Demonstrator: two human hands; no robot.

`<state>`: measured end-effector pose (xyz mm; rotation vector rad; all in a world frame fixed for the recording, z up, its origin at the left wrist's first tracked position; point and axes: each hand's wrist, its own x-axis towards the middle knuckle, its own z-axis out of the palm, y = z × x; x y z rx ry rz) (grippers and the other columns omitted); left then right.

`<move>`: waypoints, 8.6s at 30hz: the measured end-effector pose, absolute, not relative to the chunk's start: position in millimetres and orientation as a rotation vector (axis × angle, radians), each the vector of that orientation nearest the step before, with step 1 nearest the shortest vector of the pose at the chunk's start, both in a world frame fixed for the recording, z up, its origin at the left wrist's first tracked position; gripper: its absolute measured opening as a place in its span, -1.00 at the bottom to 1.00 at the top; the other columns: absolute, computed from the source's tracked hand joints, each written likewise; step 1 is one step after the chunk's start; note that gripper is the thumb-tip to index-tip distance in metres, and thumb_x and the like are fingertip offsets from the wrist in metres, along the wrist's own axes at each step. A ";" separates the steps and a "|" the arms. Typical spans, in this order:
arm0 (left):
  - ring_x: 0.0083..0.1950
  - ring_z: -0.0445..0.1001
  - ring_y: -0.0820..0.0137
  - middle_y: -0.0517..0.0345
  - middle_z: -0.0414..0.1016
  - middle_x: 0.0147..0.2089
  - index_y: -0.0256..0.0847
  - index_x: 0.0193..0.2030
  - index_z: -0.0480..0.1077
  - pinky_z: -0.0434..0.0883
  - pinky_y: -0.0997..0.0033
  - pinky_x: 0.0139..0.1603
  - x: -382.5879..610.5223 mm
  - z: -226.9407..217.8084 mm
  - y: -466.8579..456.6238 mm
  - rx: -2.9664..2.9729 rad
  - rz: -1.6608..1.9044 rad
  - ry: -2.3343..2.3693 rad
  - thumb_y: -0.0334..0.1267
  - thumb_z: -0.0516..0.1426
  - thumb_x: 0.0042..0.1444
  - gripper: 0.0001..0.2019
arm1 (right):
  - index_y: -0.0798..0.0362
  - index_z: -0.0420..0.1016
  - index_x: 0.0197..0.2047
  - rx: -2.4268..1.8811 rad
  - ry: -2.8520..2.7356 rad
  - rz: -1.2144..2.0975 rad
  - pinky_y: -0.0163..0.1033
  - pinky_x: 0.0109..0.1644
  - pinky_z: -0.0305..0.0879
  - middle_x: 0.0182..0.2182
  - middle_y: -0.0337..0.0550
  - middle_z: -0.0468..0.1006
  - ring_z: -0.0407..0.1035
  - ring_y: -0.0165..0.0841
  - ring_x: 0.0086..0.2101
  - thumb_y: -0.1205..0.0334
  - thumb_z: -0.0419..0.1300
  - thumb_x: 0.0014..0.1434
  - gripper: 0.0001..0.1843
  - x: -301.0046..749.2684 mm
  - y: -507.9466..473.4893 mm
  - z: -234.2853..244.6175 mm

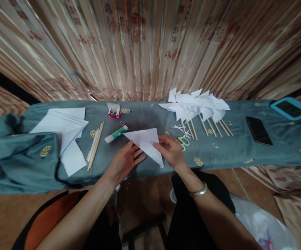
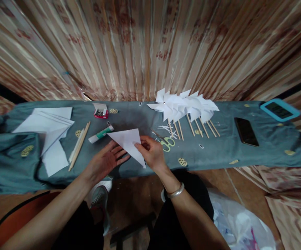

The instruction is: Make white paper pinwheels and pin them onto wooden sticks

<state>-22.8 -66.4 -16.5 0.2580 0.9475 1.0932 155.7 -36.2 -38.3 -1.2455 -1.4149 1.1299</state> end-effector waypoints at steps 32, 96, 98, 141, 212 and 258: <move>0.51 -0.28 0.06 -0.05 -0.26 0.53 -0.01 0.44 -0.13 -0.07 -0.16 0.41 -28.2 -24.7 -72.7 2.403 1.134 1.485 -0.53 0.07 0.15 -0.23 | 0.08 0.21 0.28 -1.562 -1.936 0.669 -0.08 -0.06 0.46 -0.01 0.02 0.59 0.55 -0.10 -0.12 0.25 0.10 0.16 -0.40 154.1 -53.2 -32.6; 0.38 0.18 0.03 -0.13 0.30 0.33 -0.20 0.19 0.35 0.21 -0.10 0.28 -35.2 -39.6 -102.4 2.351 0.752 1.362 -0.39 0.02 0.24 -0.62 | 0.04 0.51 -0.37 -1.378 -2.057 0.676 -0.17 -0.10 0.33 -0.33 -0.10 0.59 0.47 -0.26 -0.25 0.24 0.18 0.19 -0.87 163.9 -34.1 -54.2; 0.43 0.09 0.06 -0.17 0.26 0.35 -0.27 0.25 0.28 0.13 -0.12 0.35 -28.4 -46.3 -107.8 2.483 0.651 1.285 -0.44 -0.03 0.26 -0.58 | 0.05 0.50 -0.38 -1.412 -2.067 0.639 -0.18 -0.13 0.32 -0.36 -0.10 0.59 0.46 -0.26 -0.28 0.25 0.19 0.17 -0.88 161.5 -32.6 -54.9; 0.41 0.12 -0.04 -0.35 0.17 0.37 -0.36 0.34 0.13 0.13 -0.15 0.36 -26.2 -57.0 -100.7 2.699 0.273 1.467 -0.21 0.17 0.18 -0.37 | 0.05 0.46 -0.44 -1.570 -2.053 0.375 -0.19 -0.15 0.33 -0.39 -0.10 0.55 0.45 -0.23 -0.30 0.26 0.18 0.17 -0.86 145.6 -27.8 -62.3; 0.46 -0.02 -0.01 -0.39 0.08 0.41 -0.42 0.35 0.10 0.05 -0.10 0.40 -23.2 -62.4 -104.0 2.718 0.233 1.510 -0.30 0.17 0.15 -0.35 | 0.11 0.12 0.34 -1.659 -2.005 0.036 0.23 0.23 0.10 0.33 0.24 0.11 0.02 0.02 0.30 0.27 0.00 0.30 -0.45 206.2 -61.1 -63.0; -0.21 0.59 0.24 -0.05 0.64 -0.15 -0.25 -0.12 0.52 0.50 0.33 -0.19 1.3 -35.1 -163.8 0.655 0.931 1.300 -0.06 0.36 -0.10 -0.58 | 0.25 0.40 0.17 -1.337 -2.214 0.257 0.11 0.24 0.23 0.17 0.21 0.41 0.28 -0.05 0.14 0.26 0.07 0.28 -0.57 190.2 -72.2 -59.6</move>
